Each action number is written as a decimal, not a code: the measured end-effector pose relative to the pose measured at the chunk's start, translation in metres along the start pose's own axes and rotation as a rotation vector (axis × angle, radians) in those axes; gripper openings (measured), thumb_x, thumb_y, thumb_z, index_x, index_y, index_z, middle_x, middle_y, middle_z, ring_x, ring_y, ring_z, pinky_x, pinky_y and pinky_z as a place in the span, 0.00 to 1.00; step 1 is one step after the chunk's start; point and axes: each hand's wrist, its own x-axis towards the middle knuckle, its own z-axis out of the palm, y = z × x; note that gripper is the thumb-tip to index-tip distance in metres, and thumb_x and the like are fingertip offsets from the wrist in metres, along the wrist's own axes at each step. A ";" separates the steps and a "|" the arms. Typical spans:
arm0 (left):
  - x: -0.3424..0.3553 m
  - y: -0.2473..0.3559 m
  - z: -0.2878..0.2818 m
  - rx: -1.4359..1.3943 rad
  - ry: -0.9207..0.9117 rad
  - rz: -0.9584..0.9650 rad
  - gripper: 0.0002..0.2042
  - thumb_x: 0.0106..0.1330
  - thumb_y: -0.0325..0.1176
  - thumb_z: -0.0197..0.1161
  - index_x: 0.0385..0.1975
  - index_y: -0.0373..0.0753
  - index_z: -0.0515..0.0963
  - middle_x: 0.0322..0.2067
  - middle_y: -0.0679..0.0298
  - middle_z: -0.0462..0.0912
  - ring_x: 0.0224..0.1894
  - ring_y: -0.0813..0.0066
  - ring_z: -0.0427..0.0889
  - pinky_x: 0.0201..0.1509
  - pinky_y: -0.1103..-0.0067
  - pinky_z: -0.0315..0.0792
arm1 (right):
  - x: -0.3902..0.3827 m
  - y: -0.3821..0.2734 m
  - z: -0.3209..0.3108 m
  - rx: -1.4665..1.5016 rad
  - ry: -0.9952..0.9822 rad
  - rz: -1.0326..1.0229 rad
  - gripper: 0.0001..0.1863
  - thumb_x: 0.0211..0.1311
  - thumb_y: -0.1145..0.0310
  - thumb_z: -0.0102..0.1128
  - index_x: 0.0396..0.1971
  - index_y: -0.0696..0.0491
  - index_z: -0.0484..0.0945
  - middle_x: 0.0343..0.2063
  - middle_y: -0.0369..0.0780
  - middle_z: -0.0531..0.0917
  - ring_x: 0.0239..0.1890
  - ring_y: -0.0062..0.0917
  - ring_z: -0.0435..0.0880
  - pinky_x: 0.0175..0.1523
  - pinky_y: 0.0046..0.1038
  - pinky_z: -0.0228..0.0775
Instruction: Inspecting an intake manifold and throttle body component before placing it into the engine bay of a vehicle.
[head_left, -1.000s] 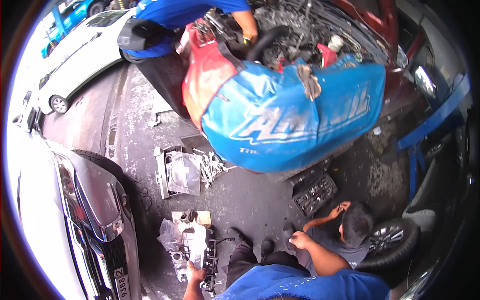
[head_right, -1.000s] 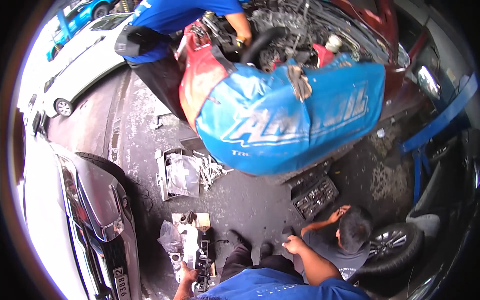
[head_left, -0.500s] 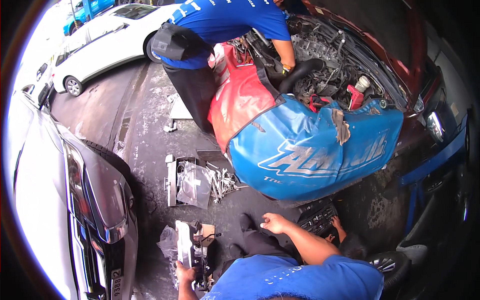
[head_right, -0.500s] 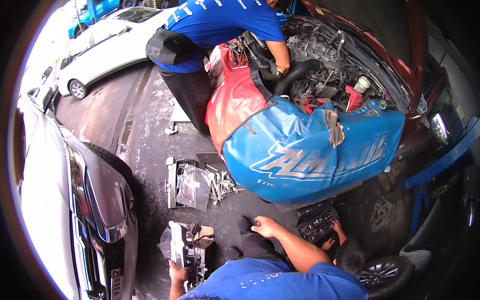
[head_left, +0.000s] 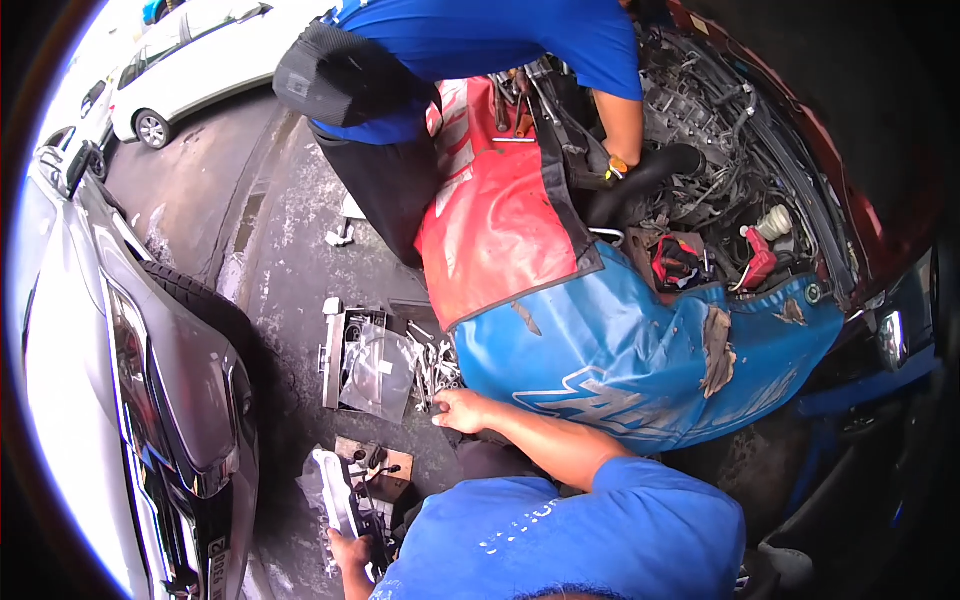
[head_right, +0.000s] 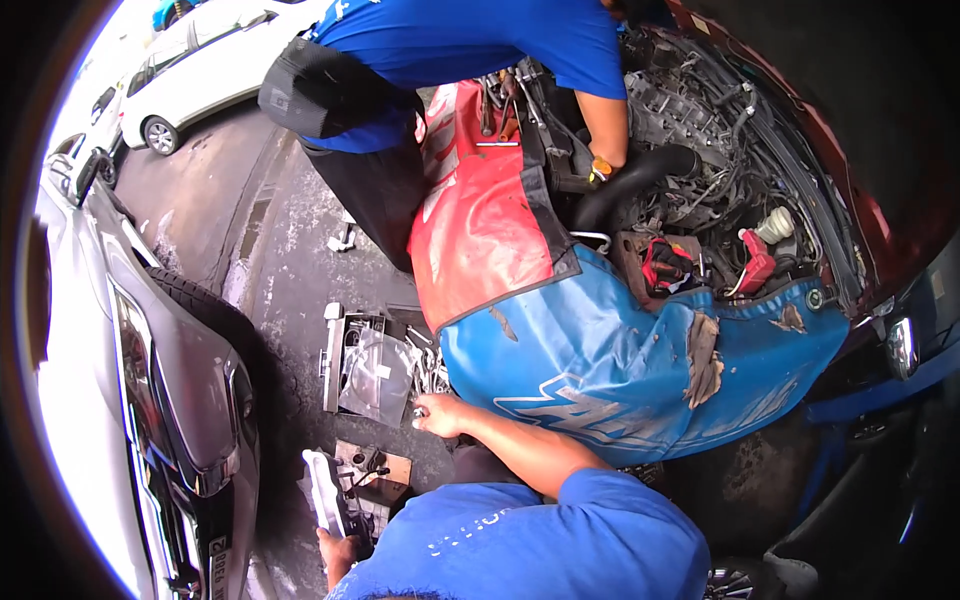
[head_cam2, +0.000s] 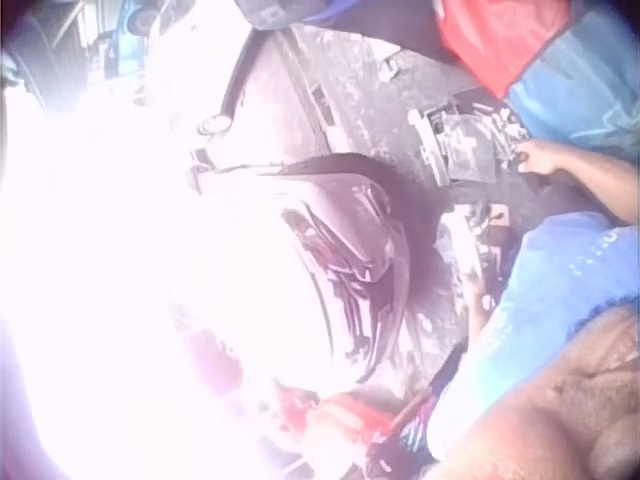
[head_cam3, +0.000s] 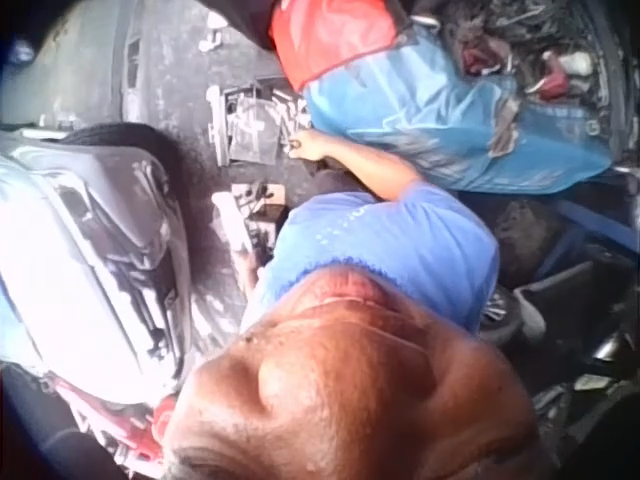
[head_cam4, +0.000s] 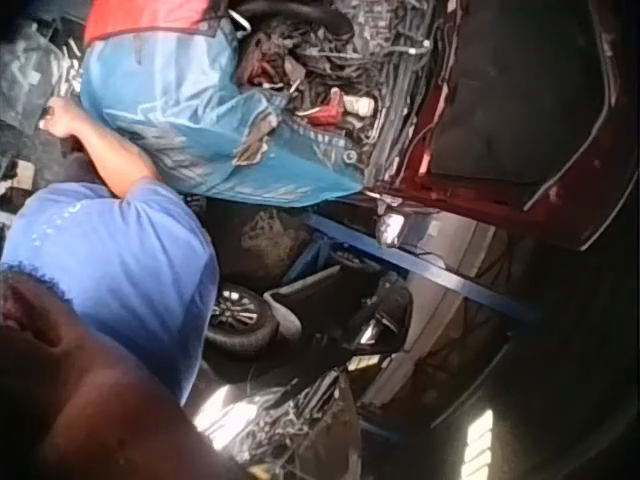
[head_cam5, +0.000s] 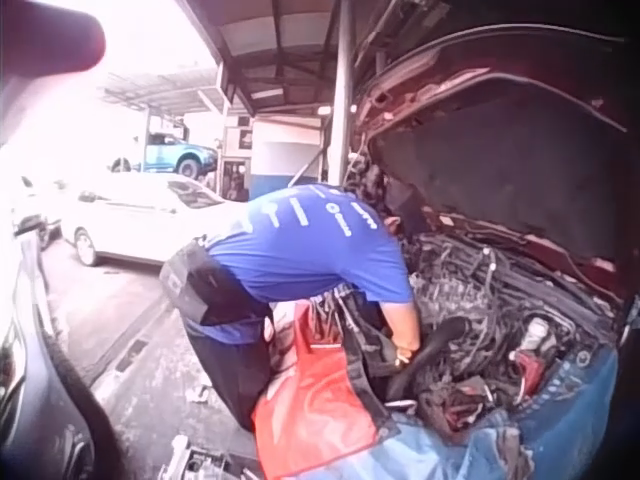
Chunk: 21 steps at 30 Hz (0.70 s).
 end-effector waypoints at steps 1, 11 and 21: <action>-0.006 0.024 -0.006 -0.034 -0.027 -0.024 0.51 0.38 0.35 0.77 0.65 0.24 0.57 0.58 0.37 0.73 0.62 0.45 0.73 0.68 0.68 0.66 | 0.015 0.002 -0.004 -0.015 -0.005 -0.016 0.31 0.61 0.55 0.66 0.59 0.57 0.73 0.48 0.47 0.83 0.52 0.39 0.82 0.56 0.36 0.74; 0.027 -0.054 0.052 -0.389 0.008 -0.148 0.40 0.39 0.28 0.71 0.57 0.28 0.62 0.49 0.38 0.76 0.53 0.42 0.77 0.62 0.63 0.68 | 0.049 -0.013 -0.010 -0.009 -0.177 -0.057 0.32 0.61 0.55 0.65 0.61 0.59 0.70 0.52 0.51 0.80 0.57 0.44 0.79 0.60 0.40 0.72; 0.024 -0.023 0.026 0.051 -0.051 -0.147 0.40 0.42 0.30 0.72 0.56 0.23 0.61 0.51 0.35 0.75 0.55 0.43 0.76 0.63 0.63 0.67 | 0.051 -0.013 -0.025 0.105 -0.146 -0.047 0.31 0.60 0.56 0.67 0.60 0.57 0.72 0.53 0.51 0.81 0.56 0.43 0.80 0.59 0.39 0.73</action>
